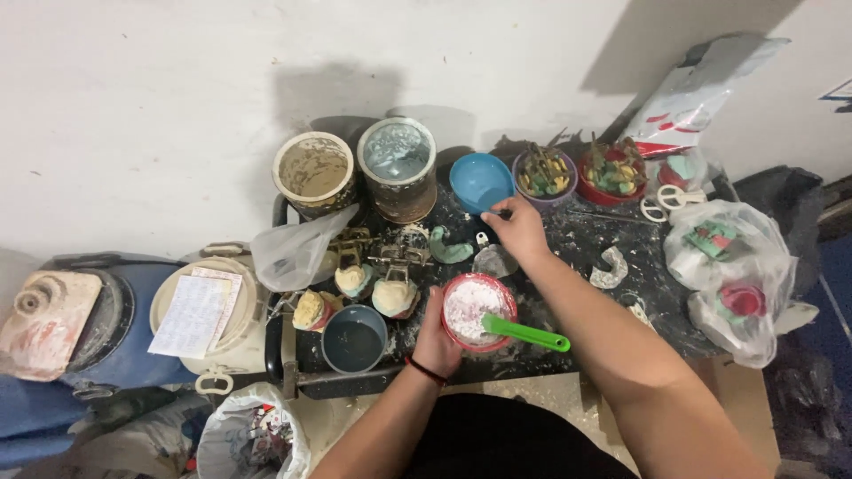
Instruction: The person prepares dental plaster by pouring powder from a bag into a bowl and mixing it with a spatula on a laboratory bench.
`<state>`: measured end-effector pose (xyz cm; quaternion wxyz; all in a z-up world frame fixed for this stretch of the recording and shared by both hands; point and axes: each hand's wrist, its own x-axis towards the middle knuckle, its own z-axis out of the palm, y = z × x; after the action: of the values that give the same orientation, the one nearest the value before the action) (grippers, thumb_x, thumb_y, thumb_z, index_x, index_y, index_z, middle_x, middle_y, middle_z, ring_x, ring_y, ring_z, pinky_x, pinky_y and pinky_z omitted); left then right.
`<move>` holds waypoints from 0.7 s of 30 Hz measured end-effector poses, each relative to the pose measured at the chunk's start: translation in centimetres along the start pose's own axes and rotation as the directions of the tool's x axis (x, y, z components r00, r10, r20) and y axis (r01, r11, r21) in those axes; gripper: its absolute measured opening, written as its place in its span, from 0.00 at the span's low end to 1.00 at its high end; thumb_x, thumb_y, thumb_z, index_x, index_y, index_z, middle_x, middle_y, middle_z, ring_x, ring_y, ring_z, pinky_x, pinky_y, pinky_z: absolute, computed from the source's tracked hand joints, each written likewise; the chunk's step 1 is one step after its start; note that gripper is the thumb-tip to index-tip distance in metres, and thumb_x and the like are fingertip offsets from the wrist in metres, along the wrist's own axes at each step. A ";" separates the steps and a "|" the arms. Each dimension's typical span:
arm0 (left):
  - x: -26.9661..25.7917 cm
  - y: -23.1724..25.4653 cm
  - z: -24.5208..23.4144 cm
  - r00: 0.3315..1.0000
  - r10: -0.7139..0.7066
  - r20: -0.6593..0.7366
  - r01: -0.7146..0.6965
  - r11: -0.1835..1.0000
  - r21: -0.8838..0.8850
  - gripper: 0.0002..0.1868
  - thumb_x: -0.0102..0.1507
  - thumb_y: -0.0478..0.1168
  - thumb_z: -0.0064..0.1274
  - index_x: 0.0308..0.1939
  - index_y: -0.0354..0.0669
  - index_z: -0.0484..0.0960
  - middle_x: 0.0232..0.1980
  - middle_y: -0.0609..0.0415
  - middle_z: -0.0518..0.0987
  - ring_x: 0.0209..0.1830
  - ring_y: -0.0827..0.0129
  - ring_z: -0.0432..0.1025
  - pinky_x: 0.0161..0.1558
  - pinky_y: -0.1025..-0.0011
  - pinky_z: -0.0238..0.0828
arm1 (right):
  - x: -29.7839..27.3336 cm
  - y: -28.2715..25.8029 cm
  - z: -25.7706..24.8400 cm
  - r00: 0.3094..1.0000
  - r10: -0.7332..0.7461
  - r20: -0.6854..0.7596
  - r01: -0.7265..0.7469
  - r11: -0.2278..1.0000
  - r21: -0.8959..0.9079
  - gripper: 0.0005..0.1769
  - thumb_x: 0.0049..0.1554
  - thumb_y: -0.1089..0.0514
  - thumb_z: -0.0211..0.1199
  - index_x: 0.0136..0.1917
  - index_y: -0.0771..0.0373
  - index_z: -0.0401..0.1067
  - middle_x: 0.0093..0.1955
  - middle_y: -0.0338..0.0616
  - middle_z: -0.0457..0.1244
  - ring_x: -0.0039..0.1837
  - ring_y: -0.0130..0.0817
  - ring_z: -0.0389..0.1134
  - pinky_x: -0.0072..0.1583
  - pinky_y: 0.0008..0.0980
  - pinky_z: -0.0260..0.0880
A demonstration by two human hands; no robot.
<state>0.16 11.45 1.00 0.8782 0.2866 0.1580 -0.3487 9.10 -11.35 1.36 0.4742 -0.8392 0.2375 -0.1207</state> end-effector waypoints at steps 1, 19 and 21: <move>0.1 0.1 -0.1 1.000 0.027 0.011 -0.028 1.000 0.013 0.38 0.66 0.67 0.47 0.70 0.45 0.76 0.64 0.42 0.80 0.64 0.48 0.75 0.62 0.52 0.75 | 0.4 -0.1 0.4 1.000 0.014 0.016 -0.014 0.999 -0.031 0.18 0.59 0.49 0.74 0.54 0.65 0.78 0.62 0.59 0.66 0.65 0.56 0.69 0.60 0.51 0.74; 3.1 -0.9 3.4 0.978 0.147 0.148 -0.158 0.985 0.066 0.33 0.67 0.63 0.51 0.68 0.47 0.77 0.59 0.44 0.82 0.57 0.58 0.79 0.57 0.56 0.81 | -16.9 -8.4 -10.7 0.835 -0.087 0.543 0.541 0.302 -0.785 0.20 0.56 0.42 0.65 0.54 0.55 0.71 0.41 0.45 0.68 0.43 0.44 0.73 0.45 0.43 0.73; 3.1 -1.4 4.5 0.975 0.137 0.174 -0.151 0.986 0.071 0.32 0.66 0.62 0.54 0.67 0.47 0.78 0.58 0.44 0.83 0.56 0.59 0.79 0.56 0.58 0.81 | -17.7 -5.5 -11.0 0.774 -0.342 0.534 0.587 0.068 -0.807 0.08 0.57 0.52 0.64 0.45 0.57 0.71 0.32 0.39 0.63 0.33 0.38 0.69 0.34 0.34 0.68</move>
<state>1.70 6.26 2.51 0.8986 0.3037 0.0472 -0.3133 -9.24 -7.96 12.13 -0.1771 -0.9814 -0.0727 -0.0111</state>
